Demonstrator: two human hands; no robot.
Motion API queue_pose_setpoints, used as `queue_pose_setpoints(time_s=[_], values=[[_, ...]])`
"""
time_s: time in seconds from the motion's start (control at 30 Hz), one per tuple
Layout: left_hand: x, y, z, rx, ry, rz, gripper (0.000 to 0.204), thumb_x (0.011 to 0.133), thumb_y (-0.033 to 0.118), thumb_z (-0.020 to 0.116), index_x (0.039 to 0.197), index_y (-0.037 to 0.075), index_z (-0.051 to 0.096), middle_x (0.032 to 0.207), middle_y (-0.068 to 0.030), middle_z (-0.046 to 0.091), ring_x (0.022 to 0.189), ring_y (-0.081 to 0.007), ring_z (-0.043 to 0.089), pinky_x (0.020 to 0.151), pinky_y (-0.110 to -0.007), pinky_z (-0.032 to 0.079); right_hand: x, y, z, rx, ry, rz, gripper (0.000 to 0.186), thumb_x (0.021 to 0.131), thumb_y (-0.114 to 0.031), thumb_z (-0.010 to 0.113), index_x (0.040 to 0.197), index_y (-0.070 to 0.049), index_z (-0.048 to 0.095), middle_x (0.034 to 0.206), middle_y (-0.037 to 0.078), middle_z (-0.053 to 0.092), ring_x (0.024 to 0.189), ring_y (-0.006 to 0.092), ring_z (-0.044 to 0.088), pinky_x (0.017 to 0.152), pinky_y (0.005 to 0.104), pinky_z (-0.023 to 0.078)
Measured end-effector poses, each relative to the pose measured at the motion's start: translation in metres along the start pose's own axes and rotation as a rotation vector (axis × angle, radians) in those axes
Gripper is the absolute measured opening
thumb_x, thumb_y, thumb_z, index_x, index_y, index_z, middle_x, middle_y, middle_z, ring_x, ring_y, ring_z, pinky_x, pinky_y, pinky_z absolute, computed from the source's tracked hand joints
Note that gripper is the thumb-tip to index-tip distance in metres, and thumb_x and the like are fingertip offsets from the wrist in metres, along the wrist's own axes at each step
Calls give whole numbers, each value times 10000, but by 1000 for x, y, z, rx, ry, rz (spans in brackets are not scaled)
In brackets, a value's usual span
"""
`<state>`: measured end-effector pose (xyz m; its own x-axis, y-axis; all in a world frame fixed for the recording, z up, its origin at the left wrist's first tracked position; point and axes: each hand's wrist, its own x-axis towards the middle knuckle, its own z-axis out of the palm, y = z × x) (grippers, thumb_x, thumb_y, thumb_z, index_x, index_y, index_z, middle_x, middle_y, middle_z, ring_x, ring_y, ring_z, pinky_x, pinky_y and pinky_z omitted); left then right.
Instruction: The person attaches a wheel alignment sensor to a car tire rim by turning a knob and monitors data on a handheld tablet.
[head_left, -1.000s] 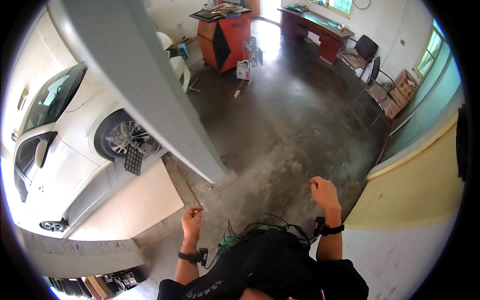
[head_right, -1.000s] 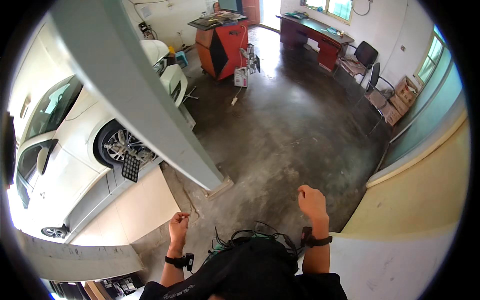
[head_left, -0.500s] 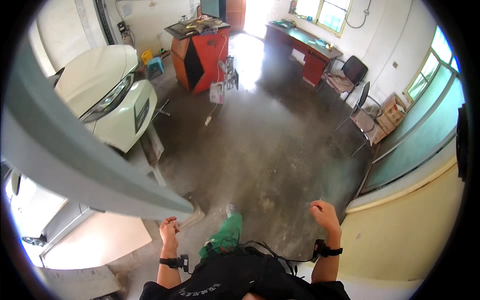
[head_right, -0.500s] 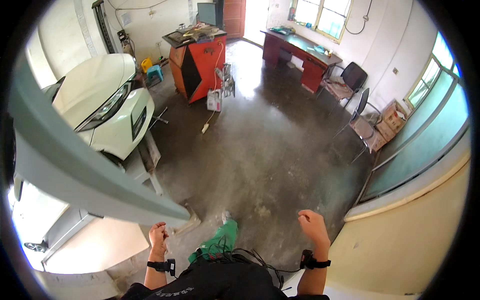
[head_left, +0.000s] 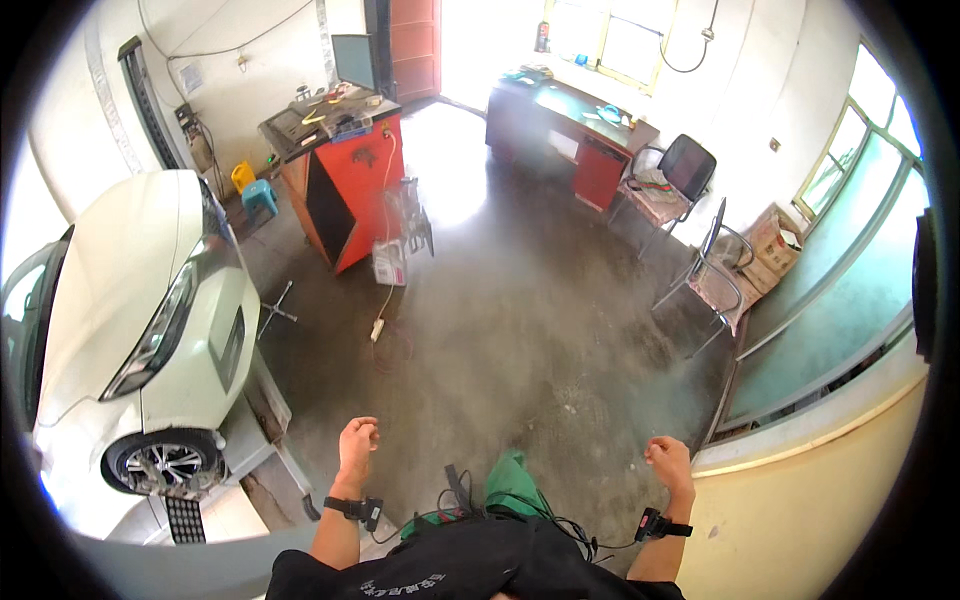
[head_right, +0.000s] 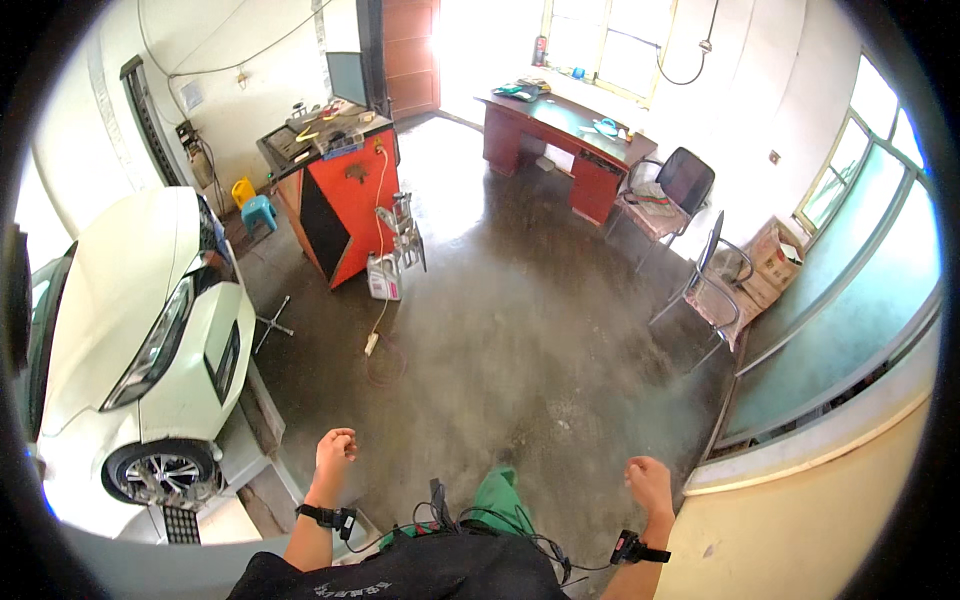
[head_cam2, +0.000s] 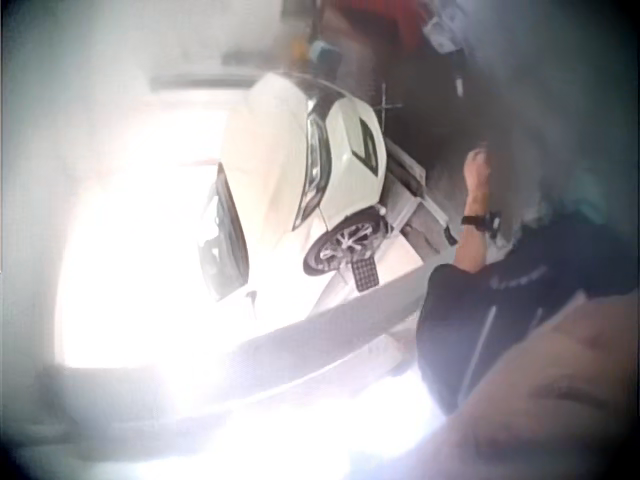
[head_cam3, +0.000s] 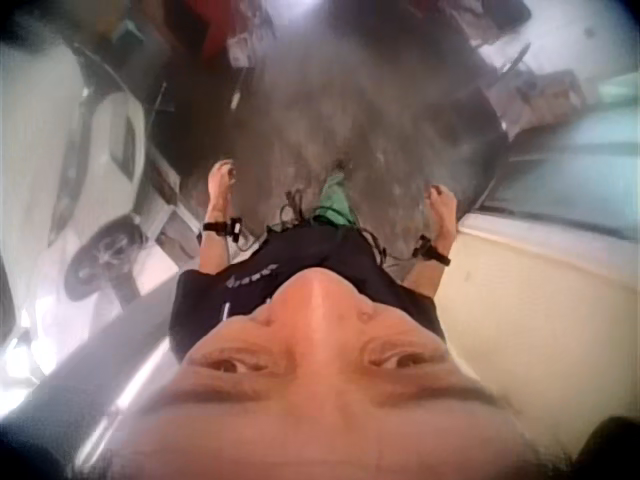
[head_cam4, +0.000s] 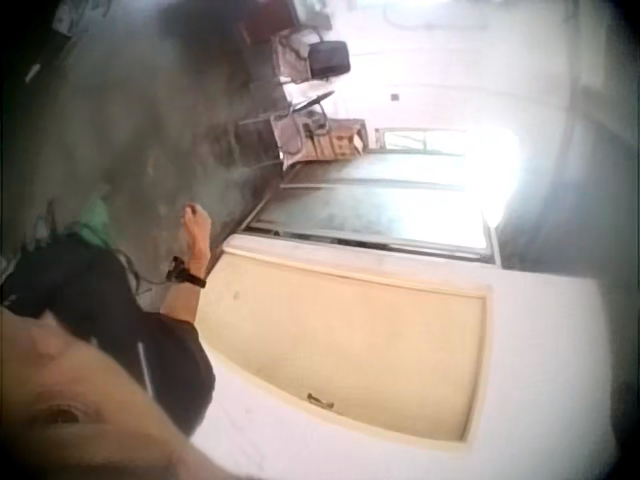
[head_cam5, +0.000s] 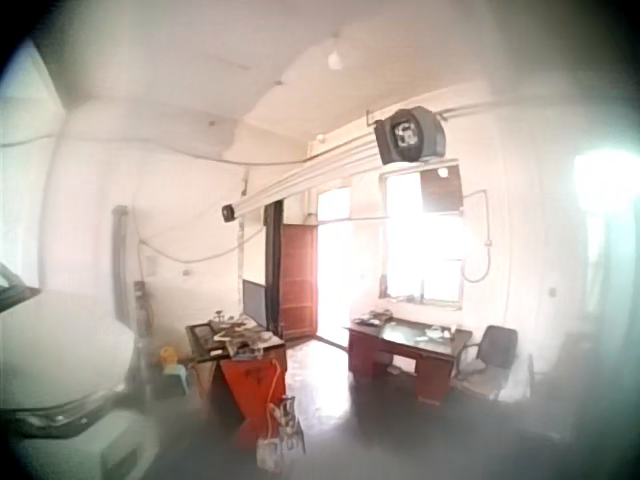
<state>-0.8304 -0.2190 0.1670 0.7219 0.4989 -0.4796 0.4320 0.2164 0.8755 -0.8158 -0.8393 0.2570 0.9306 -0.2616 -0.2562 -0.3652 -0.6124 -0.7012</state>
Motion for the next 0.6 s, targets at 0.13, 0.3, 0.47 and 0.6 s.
queue_pose_setpoints(time_s=[0.13, 0.3, 0.47, 0.6], values=[[113, -39, -5, 312, -34, 282, 87, 903, 124, 592, 902, 80, 667, 771, -3, 612, 649, -118, 574, 531, -283, 432, 109, -29, 13, -12, -49, 9, 288, 905, -102, 569, 1040, 94, 732, 846, 132, 755, 779, 192, 730, 725, 338, 589], [166, -114, -44, 138, 80, 110, 189, 888, 217, 583, 728, 131, 533, 596, -12, 466, 477, -178, 469, 445, -336, 354, 278, -98, 30, -47, -33, -136, 279, 882, -129, 571, 1003, 61, 736, 838, 141, 751, 753, 200, 712, 723, 344, 557], [142, -116, -28, 28, 324, -160, 231, 925, 308, 511, 814, 107, 537, 688, -56, 522, 573, -239, 521, 518, -394, 424, 415, -205, 39, -138, -39, -389, 257, 902, -150, 594, 1013, 23, 749, 906, 162, 764, 805, 247, 724, 763, 368, 557], [125, -118, 13, -229, 571, -464, 289, 946, 334, 438, 856, 88, 560, 726, -78, 566, 656, -260, 572, 577, -417, 458, 483, -294, 76, -22, -262, -370, 252, 963, -149, 580, 1070, 6, 748, 955, 183, 778, 886, 283, 763, 803, 380, 573]])
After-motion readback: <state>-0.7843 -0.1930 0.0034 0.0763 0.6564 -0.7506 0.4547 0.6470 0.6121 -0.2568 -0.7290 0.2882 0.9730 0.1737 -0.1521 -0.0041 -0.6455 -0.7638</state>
